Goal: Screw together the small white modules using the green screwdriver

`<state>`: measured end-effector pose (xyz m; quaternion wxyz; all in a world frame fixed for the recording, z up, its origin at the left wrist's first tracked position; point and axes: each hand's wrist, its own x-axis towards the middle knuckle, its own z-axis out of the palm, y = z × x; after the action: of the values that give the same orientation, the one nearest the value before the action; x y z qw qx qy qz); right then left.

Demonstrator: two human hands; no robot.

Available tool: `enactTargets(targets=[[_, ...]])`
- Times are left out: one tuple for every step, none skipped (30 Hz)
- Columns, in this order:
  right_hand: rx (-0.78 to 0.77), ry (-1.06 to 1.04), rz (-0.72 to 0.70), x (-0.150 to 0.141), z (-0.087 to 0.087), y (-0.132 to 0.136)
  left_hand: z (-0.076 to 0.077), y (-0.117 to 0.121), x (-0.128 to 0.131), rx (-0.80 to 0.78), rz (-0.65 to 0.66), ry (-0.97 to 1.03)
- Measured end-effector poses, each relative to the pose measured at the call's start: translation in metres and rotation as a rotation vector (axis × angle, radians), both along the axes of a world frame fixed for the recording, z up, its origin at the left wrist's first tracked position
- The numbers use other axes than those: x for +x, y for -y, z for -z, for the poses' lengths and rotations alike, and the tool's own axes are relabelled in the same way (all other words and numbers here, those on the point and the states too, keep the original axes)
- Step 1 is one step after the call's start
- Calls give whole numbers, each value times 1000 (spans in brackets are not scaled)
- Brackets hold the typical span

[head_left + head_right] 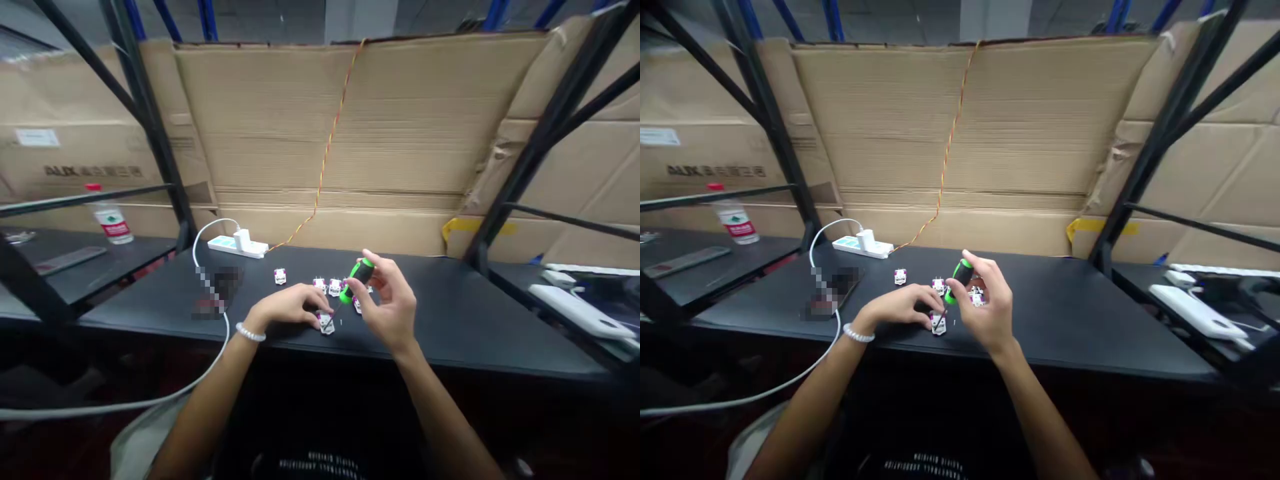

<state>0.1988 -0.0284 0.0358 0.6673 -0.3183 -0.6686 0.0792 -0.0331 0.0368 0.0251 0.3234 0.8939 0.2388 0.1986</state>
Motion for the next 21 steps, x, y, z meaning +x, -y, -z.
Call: enactTargets(targets=[[0, 3, 1, 0, 0, 0, 0, 0, 0, 8, 0, -4], [5, 8, 4, 0, 0, 0, 0, 0, 0, 14, 1, -8], [13, 14, 9, 0, 0, 0, 0, 1, 0, 18, 1, -9], [19, 20, 12, 0, 0, 1, -1, 1, 1, 22, -2, -9], [28, 21, 13, 0, -1, 1, 0, 1, 1, 26, -6, -9], [39, 20, 14, 0, -1, 2, 0, 0, 1, 28, -7, -10], [47, 20, 15, 1, -1, 2, 0, 0, 1, 27, -4, -14], [51, 21, 15, 1, -1, 2, 1, -1, 1, 25, 0, -18], [54, 20, 16, 1, -1, 2, 2, -1, 1, 23, 2, -21], [57, 20, 17, 1, -1, 1, 2, -2, 1, 20, 3, -25], [59, 22, 21, 1, 0, 1, 3, -3, 1, 17, 4, -26], [59, 25, 26, 0, 0, 0, 4, -4, 1, 14, 4, -26], [59, 29, 31, 0, 0, 0, 5, -5, 0, 13, 1, -24], [59, 34, 35, 0, 0, 0, 6, -5, 0, 12, 0, -24], [56, 45, 38, 0, -1, 1, 6, -6, 0, 12, 2, -25], [47, 59, 30, 0, -1, 2, 7, -7, 0, 13, 6, -25], [30, 72, 7, -1, -2, 4, 7, -7, 0, 16, 8, -25], [5, 82, -31, -1, -2, 6, 7, -8, 0, 18, 9, -28], [-22, 86, -75, -2, -3, 8, 8, -8, 1, 18, 10, -30], [-47, 88, -118, -4, -3, 11, 8, -8, 1, 14, 13, -32], [-66, 88, -150, -5, -4, 13, 8, -8, 1, 7, 14, -30]])
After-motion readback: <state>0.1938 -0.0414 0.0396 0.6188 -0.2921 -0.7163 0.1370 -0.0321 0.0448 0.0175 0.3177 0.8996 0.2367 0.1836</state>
